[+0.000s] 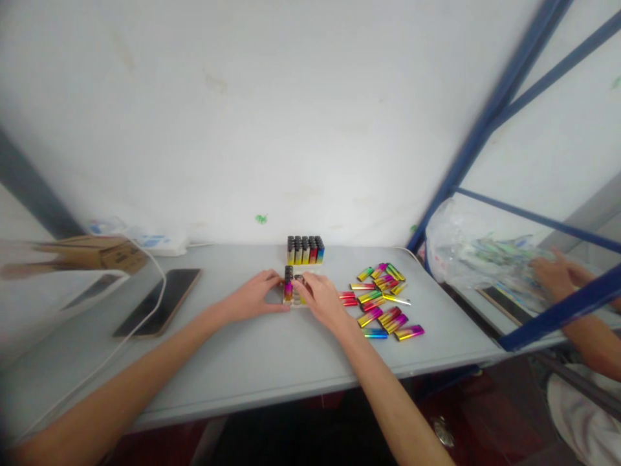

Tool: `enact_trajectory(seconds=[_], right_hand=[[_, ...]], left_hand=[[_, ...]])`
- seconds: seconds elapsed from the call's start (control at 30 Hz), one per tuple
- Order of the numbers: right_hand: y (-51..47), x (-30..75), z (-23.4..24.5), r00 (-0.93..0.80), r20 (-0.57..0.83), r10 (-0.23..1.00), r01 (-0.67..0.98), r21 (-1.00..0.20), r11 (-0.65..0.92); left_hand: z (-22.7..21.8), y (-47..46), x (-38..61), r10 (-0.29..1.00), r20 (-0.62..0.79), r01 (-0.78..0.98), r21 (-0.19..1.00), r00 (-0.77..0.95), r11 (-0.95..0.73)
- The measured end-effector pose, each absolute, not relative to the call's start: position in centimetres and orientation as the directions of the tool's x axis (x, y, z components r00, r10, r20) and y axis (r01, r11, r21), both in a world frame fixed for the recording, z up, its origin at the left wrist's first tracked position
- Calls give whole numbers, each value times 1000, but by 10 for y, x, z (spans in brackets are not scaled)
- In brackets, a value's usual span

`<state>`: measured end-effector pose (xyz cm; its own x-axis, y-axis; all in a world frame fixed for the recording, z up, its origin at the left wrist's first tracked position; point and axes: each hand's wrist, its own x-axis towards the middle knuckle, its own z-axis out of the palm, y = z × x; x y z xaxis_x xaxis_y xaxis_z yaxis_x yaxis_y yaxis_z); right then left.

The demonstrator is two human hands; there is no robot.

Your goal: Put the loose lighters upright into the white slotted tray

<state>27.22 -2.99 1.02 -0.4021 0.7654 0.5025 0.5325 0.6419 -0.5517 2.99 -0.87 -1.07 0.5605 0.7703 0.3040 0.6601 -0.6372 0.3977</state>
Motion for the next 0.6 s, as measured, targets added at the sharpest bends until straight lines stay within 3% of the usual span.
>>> enact_trajectory(seconds=[0.27, 0.43, 0.5, 0.6], right_hand=[[-27, 277, 7, -545, 332, 770, 542, -561, 626], [-26, 270, 5, -628, 351, 695, 660, -234, 714], [-26, 267, 3, -636, 347, 689, 681, -168, 713], [-24, 273, 3, -626, 337, 703, 638, -297, 711]], left_hand=[[-7, -11, 28, 762, 278, 657, 389, 585, -646], [-6, -10, 28, 766, 271, 658, 396, 583, -641], [-5, -10, 28, 767, 269, 656, 400, 583, -639], [-4, -10, 28, 763, 286, 639, 423, 579, -643]])
